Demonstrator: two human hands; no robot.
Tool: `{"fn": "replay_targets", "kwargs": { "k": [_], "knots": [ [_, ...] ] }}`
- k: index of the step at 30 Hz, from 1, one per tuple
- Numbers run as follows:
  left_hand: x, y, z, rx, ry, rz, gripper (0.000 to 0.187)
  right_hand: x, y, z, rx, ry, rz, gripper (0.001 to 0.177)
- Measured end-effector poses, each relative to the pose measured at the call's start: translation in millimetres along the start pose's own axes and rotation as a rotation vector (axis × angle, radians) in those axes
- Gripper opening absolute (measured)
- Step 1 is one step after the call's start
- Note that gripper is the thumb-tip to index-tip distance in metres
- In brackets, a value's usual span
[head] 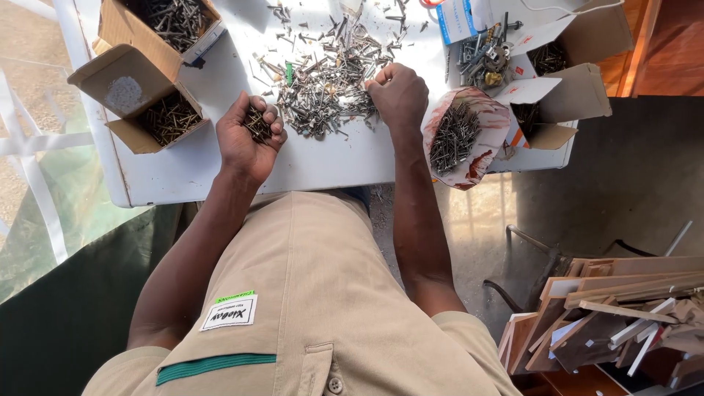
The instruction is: Sorting various types of nails from a central pile into separate cardboard boxes on a table.
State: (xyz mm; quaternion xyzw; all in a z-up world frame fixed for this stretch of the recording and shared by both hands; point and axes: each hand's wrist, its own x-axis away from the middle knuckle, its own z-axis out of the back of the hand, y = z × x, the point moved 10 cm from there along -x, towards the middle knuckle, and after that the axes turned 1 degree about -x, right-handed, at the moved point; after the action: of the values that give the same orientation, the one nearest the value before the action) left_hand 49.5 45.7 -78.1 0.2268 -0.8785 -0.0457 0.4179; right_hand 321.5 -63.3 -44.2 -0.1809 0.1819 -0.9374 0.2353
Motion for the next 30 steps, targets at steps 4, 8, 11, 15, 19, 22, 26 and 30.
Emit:
{"fn": "replay_targets", "kwargs": {
  "k": [4, 8, 11, 15, 19, 22, 26, 30],
  "knots": [
    [0, -4, 3, -0.020, 0.020, 0.025, 0.029, 4, -5, -3, -0.069, -0.026, 0.020, 0.014],
    [2, -5, -4, -0.012, -0.013, 0.024, 0.030, 7, -3, -6, -0.086, -0.039, -0.034, 0.019],
    [3, -2, -5, -0.008, -0.001, 0.018, 0.030, 10, -4, -4, -0.109, -0.027, -0.041, 0.017],
    [1, -2, -1, -0.022, 0.010, 0.025, 0.030, 14, -3, 0, -0.141, 0.006, -0.019, 0.018],
    [1, -1, 1, -0.014, 0.025, 0.026, 0.030, 22, -4, 4, -0.513, -0.043, -0.091, 0.012],
    [1, -1, -2, -0.016, 0.018, 0.021, 0.030, 27, -2, 4, -0.862, -0.108, -0.196, 0.008],
    [-7, -6, 2, -0.014, -0.008, 0.032, 0.030, 35, 4, 9, -1.023, -0.048, -0.279, 0.003],
    [-3, -5, -2, -0.014, 0.014, 0.034, 0.029, 36, 8, 12, -1.013, 0.026, -0.192, 0.004]
  ]
}}
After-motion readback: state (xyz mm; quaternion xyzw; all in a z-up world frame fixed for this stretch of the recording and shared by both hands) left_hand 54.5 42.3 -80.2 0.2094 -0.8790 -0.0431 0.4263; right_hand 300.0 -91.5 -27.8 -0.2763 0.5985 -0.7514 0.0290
